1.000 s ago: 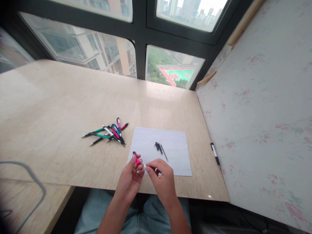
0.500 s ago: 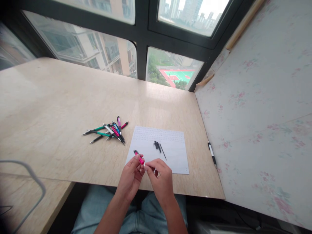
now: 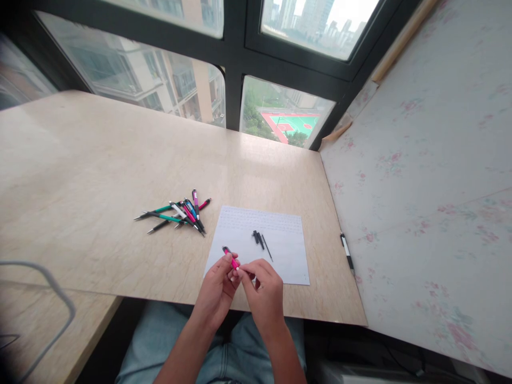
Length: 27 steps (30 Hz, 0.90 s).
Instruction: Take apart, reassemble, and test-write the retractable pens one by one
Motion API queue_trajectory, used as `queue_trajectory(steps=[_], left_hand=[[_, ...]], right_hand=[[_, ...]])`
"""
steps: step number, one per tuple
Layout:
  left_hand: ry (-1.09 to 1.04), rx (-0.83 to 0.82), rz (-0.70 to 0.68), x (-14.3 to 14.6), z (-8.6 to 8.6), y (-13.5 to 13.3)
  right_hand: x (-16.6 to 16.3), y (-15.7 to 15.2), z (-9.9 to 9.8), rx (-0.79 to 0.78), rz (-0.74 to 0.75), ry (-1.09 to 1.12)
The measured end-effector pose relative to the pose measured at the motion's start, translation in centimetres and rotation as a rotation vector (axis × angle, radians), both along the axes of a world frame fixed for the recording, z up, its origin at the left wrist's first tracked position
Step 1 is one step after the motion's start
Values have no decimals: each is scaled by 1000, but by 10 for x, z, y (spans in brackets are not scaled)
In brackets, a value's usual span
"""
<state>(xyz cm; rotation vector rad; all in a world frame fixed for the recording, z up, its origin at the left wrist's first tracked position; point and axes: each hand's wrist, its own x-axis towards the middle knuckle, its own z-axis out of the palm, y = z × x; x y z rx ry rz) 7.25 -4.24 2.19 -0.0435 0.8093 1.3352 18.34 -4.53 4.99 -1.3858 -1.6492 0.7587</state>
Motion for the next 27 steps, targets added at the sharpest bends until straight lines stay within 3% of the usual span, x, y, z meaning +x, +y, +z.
queue_trajectory(steps=[21, 27], left_hand=[[16, 50, -62, 0, 2, 1], [35, 16, -26, -2, -5, 5]], right_hand=[[1, 0, -1, -12, -52, -49], [33, 10, -27, -13, -147, -235]])
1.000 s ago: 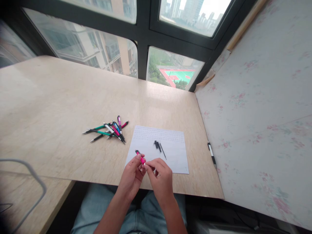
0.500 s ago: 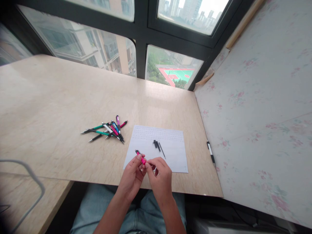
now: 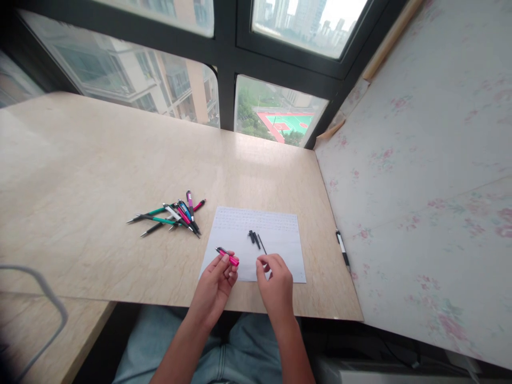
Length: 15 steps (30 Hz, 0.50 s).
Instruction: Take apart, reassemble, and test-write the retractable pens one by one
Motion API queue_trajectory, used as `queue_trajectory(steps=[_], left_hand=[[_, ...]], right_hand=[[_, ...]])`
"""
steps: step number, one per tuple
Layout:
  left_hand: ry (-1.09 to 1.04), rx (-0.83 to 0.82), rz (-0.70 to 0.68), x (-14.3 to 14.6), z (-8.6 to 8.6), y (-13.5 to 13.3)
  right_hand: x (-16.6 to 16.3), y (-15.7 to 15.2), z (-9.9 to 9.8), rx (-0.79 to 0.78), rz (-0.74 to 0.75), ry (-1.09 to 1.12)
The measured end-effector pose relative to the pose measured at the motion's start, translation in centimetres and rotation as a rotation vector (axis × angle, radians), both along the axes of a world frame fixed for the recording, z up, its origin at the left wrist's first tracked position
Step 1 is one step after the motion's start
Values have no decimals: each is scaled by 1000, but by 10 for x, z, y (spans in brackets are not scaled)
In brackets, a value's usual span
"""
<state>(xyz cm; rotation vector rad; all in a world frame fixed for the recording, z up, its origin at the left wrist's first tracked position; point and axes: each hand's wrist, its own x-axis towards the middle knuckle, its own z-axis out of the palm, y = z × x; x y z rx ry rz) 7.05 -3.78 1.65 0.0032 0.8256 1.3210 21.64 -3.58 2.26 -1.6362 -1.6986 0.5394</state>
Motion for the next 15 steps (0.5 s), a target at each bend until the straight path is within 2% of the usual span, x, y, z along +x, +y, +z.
queue_trajectory(steps=[4, 7, 11, 15], left_hand=[[8, -16, 42, -2, -3, 3], [6, -18, 62, -2, -3, 4], [4, -20, 74, -4, -1, 4], [-2, -16, 94, -6, -2, 5]], right_hand=[[22, 7, -26, -13, -101, -231], [23, 11, -37, 13, -121, -310], [17, 14, -40, 34, -166, -371], [21, 15, -35, 70, -223, -321]])
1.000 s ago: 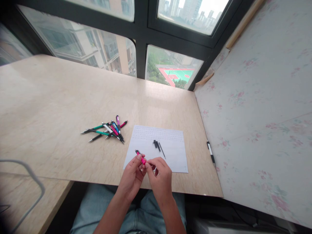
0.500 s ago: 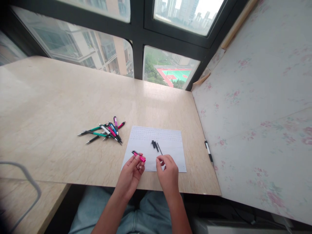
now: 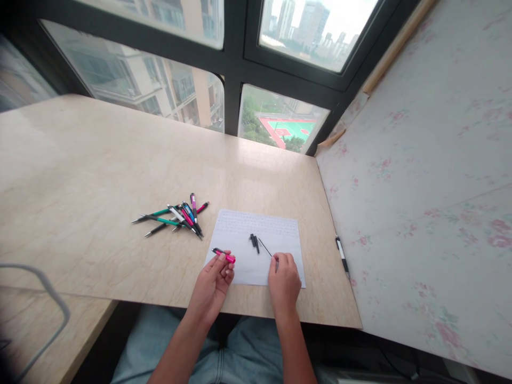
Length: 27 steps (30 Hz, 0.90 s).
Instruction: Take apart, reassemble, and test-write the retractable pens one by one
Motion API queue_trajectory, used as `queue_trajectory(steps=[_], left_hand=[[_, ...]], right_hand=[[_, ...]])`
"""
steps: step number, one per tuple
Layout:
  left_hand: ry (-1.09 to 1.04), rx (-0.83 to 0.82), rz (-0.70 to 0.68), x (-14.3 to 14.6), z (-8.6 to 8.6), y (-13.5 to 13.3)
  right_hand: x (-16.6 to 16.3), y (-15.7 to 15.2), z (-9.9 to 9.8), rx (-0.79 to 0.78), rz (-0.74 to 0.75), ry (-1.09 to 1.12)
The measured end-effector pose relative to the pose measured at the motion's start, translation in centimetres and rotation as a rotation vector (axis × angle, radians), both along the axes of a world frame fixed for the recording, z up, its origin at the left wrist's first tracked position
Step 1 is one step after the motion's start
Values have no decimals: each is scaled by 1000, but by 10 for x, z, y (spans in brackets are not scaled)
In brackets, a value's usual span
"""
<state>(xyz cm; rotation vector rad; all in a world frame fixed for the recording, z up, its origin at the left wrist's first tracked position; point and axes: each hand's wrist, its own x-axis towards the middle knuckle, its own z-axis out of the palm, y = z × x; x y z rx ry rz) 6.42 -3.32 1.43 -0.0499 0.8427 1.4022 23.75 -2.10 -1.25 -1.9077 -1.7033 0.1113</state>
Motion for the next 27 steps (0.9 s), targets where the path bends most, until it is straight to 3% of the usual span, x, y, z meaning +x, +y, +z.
queue_trajectory(steps=[4, 10, 20, 27], left_hand=[[6, 11, 8, -4, -2, 1], [-8, 32, 60, -9, -2, 2], [23, 22, 132, -11, -2, 2], [197, 47, 64, -7, 1, -1]], right_hand=[[9, -4, 12, 7, -13, 202], [4, -19, 33, -227, 211, 596], [-5, -25, 52, -166, 343, 566], [-10, -27, 58, -174, 357, 532]])
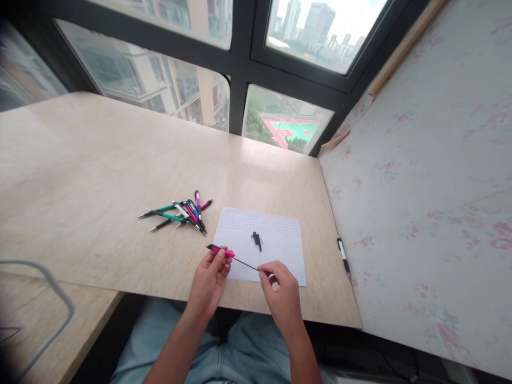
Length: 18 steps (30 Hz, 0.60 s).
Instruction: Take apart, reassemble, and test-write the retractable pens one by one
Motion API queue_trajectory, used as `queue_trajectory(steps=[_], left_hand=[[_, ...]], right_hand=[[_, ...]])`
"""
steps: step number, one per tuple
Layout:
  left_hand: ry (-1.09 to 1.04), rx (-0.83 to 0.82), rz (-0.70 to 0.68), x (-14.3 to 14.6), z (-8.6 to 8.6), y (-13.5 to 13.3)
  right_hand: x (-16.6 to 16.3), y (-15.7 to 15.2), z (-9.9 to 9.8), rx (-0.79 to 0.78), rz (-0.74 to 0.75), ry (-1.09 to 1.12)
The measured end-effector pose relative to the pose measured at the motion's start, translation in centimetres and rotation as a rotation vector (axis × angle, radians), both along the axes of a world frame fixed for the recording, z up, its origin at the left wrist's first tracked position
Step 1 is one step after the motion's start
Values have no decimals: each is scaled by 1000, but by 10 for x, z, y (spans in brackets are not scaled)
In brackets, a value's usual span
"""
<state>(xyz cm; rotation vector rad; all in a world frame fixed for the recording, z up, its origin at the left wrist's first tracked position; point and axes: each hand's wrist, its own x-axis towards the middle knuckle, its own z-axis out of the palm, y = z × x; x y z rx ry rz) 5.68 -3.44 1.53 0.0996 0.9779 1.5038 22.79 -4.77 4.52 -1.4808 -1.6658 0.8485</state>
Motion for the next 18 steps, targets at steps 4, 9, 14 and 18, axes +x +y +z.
queue_trajectory(steps=[4, 9, 14, 18], left_hand=[[-32, -25, 56, -2, -1, 0], [-61, -21, 34, -2, -2, 1], [-26, -18, 9, -1, -3, 1], [-15, -27, 22, -2, -5, 1]], right_hand=[[4, 0, 2, 18, -20, -17], [6, -1, 2, 32, -34, -23], [5, -1, 4, 48, -36, -23], [4, -2, 8, 50, -6, -24]])
